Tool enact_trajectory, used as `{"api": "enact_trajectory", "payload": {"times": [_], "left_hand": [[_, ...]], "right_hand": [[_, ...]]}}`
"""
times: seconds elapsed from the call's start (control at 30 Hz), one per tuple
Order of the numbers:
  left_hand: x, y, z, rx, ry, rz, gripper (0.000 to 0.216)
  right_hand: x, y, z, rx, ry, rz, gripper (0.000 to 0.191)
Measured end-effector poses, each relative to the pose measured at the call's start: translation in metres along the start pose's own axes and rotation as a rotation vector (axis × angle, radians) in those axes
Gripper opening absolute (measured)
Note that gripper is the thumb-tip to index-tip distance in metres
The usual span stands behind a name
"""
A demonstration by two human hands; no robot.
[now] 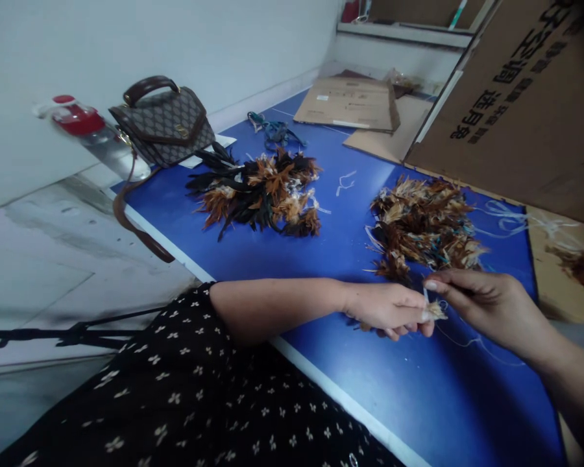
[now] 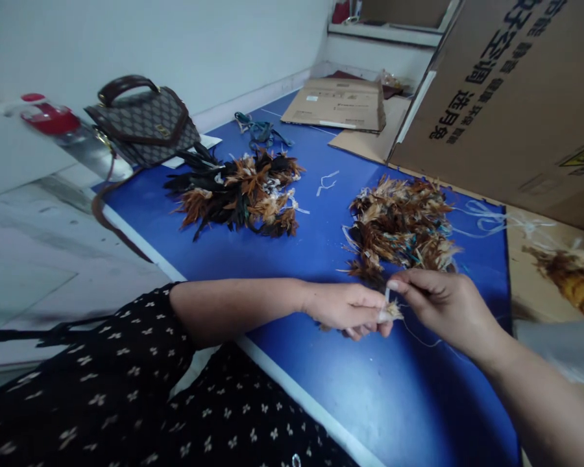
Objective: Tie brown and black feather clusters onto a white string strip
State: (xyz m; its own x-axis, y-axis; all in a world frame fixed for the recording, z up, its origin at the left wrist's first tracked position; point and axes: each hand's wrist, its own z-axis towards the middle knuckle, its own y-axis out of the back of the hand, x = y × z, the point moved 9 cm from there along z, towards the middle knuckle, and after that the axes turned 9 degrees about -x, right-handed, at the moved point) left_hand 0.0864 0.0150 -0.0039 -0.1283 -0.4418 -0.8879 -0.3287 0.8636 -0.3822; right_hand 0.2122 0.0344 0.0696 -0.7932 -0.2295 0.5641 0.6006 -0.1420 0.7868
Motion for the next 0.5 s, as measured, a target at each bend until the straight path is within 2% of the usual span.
{"api": "enact_trajectory", "payload": {"times": [0.13, 0.27, 0.37, 0.5], "left_hand": [[-0.011, 0.005, -0.001, -0.010, -0.077, -0.147, 0.027], [-0.015, 0.014, 0.003, -0.056, -0.078, -0.278, 0.030], [-0.014, 0.020, 0.005, -0.119, -0.035, -0.307, 0.032], [-0.011, 0.026, 0.006, -0.202, 0.006, -0.275, 0.033]], "right_hand": [[-0.018, 0.005, -0.019, -0.076, -0.086, 0.011, 0.065], [-0.026, 0.003, -0.044, -0.154, -0.145, 0.035, 0.056], [-0.019, 0.003, -0.060, -0.233, -0.146, 0.027, 0.047], [0.005, 0.003, -0.070, -0.277, -0.020, -0.014, 0.031]]}}
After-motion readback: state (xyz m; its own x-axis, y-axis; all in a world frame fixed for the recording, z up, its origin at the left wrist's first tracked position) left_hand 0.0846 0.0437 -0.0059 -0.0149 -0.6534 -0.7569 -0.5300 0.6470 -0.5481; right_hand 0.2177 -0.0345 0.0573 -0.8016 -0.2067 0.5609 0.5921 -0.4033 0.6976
